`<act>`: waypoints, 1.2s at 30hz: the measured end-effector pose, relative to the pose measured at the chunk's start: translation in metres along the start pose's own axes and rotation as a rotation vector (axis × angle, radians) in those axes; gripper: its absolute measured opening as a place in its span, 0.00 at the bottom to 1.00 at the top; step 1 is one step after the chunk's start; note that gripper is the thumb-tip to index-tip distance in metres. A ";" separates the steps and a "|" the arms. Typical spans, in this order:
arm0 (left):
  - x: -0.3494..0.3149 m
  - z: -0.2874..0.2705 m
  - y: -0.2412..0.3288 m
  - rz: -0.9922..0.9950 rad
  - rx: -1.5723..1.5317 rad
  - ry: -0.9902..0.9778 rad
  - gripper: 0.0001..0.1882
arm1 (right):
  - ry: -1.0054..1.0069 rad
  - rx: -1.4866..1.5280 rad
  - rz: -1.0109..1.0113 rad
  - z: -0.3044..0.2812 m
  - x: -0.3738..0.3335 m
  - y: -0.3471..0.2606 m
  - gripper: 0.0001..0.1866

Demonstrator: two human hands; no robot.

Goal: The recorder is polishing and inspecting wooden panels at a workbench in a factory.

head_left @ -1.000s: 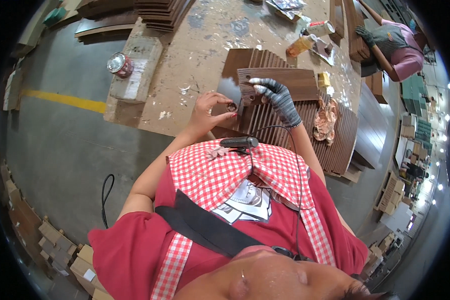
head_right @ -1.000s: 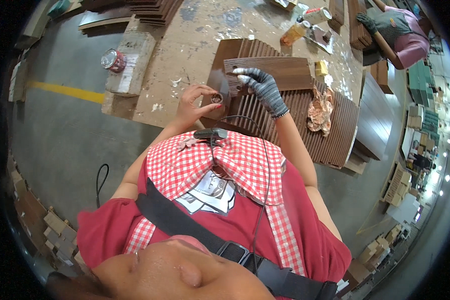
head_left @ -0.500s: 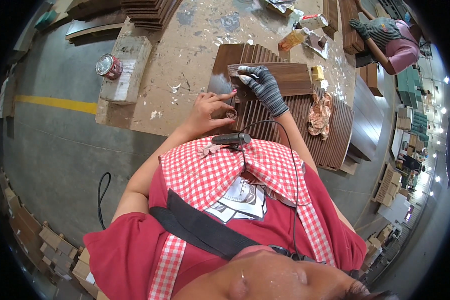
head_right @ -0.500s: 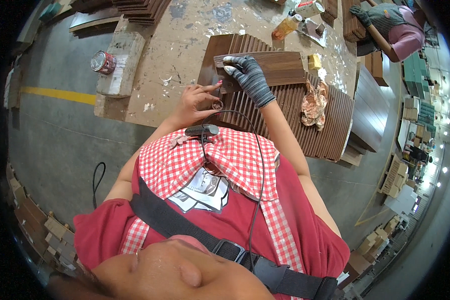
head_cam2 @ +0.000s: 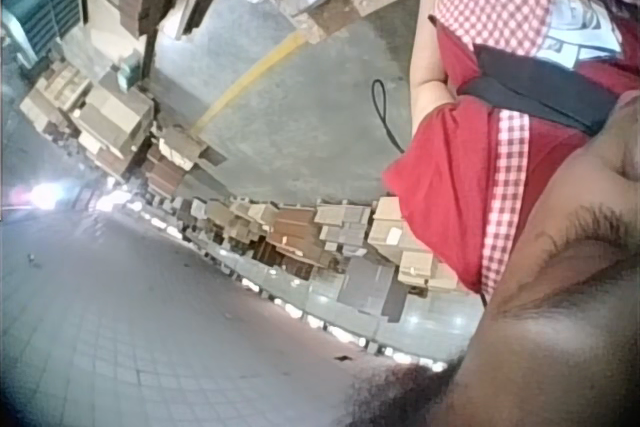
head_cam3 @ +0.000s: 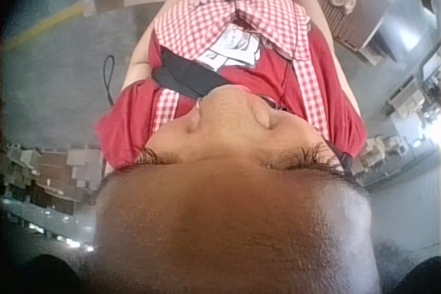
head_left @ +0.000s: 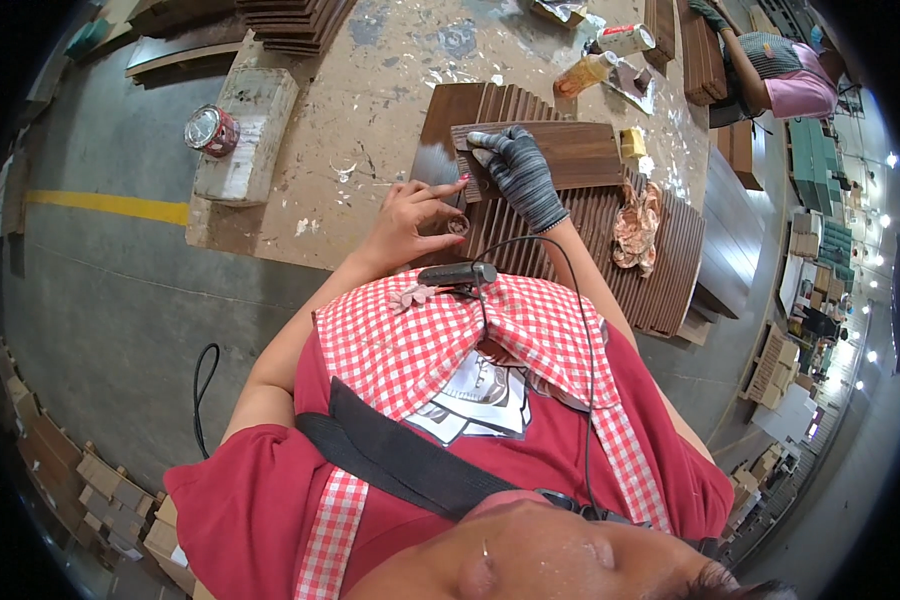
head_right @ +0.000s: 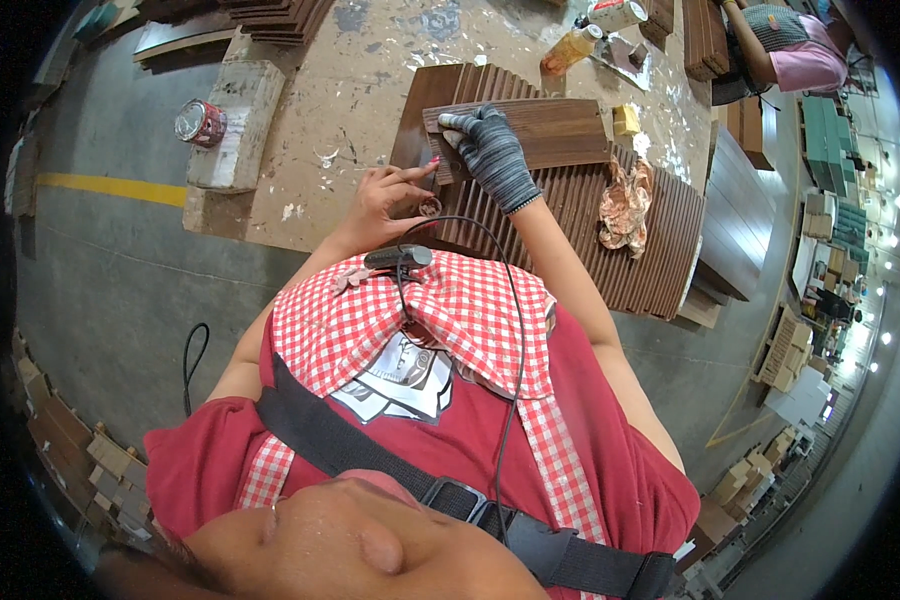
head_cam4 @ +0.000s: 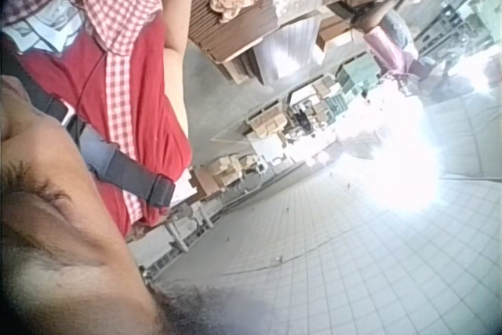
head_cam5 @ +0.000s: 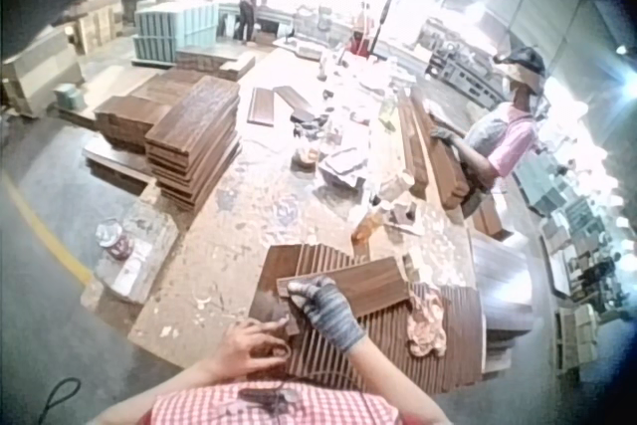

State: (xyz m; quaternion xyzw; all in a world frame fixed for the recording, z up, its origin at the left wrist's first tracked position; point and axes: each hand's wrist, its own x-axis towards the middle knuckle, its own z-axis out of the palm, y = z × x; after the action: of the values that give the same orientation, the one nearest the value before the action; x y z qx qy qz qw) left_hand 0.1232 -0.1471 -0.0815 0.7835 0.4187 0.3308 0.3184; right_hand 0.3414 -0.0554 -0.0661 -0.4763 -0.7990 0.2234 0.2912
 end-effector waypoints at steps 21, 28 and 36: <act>-0.001 0.000 -0.003 0.023 0.004 -0.010 0.15 | 0.024 0.040 -0.051 0.004 0.004 0.009 0.11; 0.004 -0.011 -0.012 -0.067 -0.147 0.210 0.15 | -0.165 0.488 0.102 -0.024 -0.021 0.013 0.13; 0.023 -0.010 -0.015 0.061 -0.039 -0.045 0.15 | -0.213 0.214 -0.091 -0.031 -0.033 0.013 0.17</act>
State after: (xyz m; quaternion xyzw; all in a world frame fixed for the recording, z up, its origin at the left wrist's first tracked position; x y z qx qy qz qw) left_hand 0.1188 -0.1183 -0.0816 0.7967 0.3809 0.3307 0.3329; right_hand 0.3827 -0.0763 -0.0603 -0.3793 -0.8178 0.3430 0.2639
